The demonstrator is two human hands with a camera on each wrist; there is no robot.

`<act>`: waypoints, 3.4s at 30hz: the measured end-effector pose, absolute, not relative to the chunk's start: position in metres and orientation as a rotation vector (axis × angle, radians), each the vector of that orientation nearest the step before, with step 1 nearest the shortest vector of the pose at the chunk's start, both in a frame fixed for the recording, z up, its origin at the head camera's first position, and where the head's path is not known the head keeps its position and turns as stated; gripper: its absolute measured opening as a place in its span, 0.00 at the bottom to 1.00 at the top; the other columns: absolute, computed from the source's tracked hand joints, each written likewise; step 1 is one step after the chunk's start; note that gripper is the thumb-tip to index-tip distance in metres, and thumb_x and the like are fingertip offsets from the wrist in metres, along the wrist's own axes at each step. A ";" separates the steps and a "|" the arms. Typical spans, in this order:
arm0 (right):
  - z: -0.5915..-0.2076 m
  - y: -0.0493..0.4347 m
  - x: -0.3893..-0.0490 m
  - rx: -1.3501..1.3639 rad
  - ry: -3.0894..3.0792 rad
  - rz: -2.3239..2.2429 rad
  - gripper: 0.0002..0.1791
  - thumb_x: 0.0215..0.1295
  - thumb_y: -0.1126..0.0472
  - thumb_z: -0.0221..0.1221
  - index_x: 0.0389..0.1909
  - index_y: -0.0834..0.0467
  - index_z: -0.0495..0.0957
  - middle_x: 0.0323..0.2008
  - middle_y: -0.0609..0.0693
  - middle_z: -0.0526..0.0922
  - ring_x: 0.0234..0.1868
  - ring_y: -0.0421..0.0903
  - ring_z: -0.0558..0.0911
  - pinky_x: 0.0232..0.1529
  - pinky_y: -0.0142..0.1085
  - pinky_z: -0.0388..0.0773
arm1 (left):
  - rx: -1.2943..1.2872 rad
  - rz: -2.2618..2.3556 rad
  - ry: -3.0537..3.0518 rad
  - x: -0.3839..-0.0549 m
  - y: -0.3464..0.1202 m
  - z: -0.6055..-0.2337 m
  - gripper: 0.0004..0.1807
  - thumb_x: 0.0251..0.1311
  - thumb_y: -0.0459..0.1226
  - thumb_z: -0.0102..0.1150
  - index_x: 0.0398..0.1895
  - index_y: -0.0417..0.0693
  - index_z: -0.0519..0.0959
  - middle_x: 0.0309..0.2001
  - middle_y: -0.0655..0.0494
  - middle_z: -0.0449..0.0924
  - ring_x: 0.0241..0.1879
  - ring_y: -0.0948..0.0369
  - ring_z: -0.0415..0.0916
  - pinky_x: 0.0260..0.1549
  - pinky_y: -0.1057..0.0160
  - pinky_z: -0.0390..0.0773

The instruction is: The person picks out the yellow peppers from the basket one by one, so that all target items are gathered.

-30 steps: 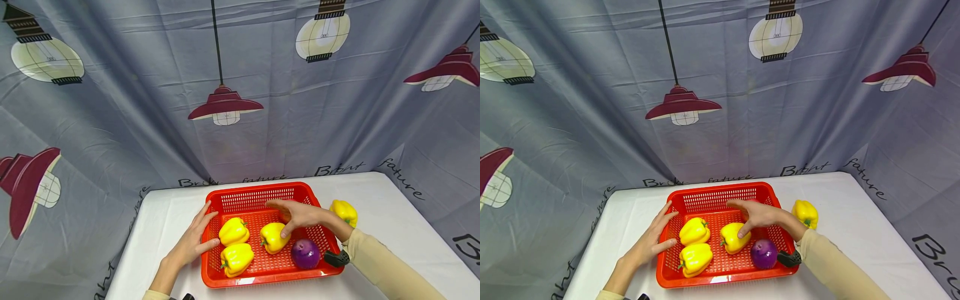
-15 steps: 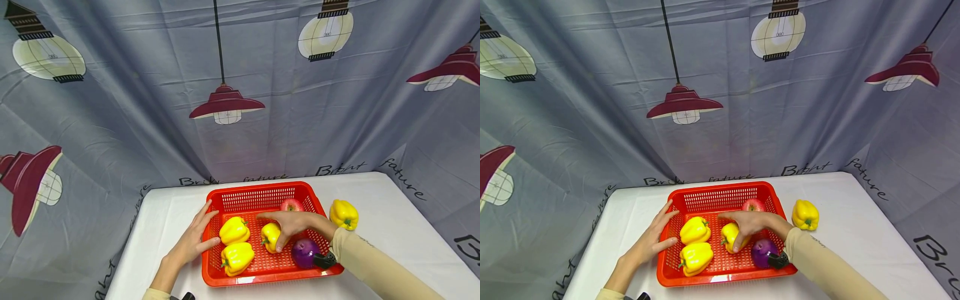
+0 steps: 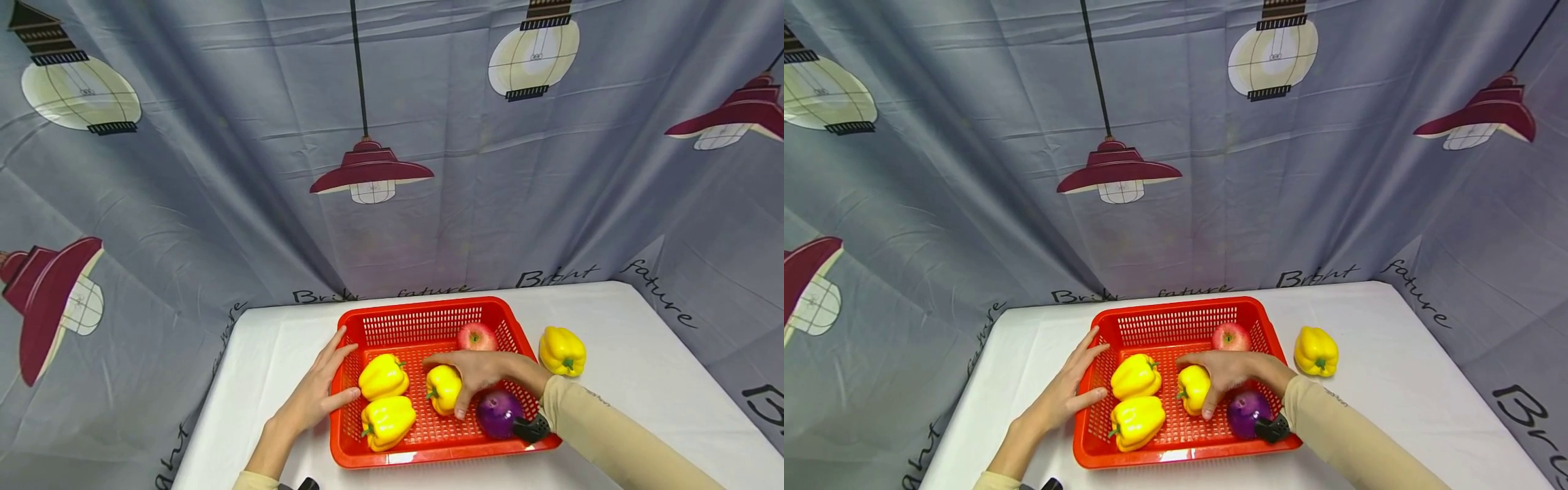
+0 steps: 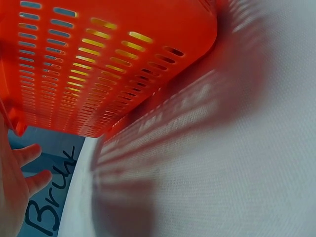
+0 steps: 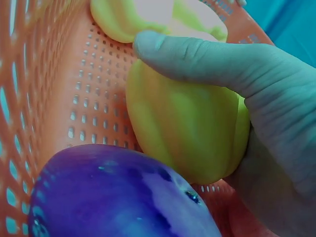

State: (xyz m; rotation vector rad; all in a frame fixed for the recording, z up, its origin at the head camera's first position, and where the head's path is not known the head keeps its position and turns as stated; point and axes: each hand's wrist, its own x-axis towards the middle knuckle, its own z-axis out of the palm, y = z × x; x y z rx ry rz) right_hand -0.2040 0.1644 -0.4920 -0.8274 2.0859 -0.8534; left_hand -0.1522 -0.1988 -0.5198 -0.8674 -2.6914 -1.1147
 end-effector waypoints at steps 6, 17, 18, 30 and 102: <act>-0.496 0.163 -0.205 -0.874 2.082 -0.891 0.34 0.41 0.59 0.81 0.52 0.43 0.77 0.41 0.39 0.81 0.42 0.40 0.80 0.45 0.36 0.79 | -0.840 -1.125 -2.710 -0.152 -0.200 -0.522 0.40 0.61 0.52 0.63 0.76 0.64 0.61 0.82 0.59 0.39 0.78 0.54 0.45 0.63 0.32 0.61; -0.495 0.164 -0.203 -0.879 2.085 -0.931 0.34 0.41 0.58 0.81 0.52 0.44 0.78 0.41 0.41 0.82 0.41 0.41 0.80 0.44 0.37 0.79 | -0.837 -1.136 -2.701 -0.152 -0.199 -0.523 0.40 0.61 0.52 0.62 0.75 0.49 0.65 0.82 0.56 0.41 0.78 0.53 0.45 0.63 0.30 0.60; -0.495 0.164 -0.203 -0.880 2.089 -0.934 0.34 0.42 0.58 0.81 0.52 0.44 0.78 0.41 0.41 0.82 0.41 0.41 0.80 0.44 0.37 0.79 | -0.835 -1.134 -2.706 -0.152 -0.199 -0.523 0.40 0.61 0.52 0.62 0.75 0.49 0.65 0.82 0.57 0.40 0.78 0.53 0.45 0.63 0.30 0.59; -0.485 0.167 -0.199 -0.882 2.099 -1.017 0.33 0.45 0.53 0.79 0.54 0.44 0.77 0.44 0.42 0.82 0.44 0.44 0.80 0.45 0.39 0.80 | -0.847 -1.118 -2.710 -0.153 -0.200 -0.523 0.40 0.61 0.52 0.62 0.75 0.49 0.65 0.82 0.56 0.40 0.78 0.54 0.44 0.63 0.30 0.60; -0.446 0.265 -0.117 -0.285 2.637 -1.794 0.31 0.62 0.64 0.68 0.66 0.58 0.70 0.53 0.52 0.76 0.46 0.46 0.80 0.42 0.35 0.82 | -0.845 -1.113 -2.711 -0.152 -0.199 -0.522 0.40 0.61 0.51 0.63 0.77 0.59 0.62 0.82 0.56 0.40 0.78 0.54 0.44 0.63 0.31 0.60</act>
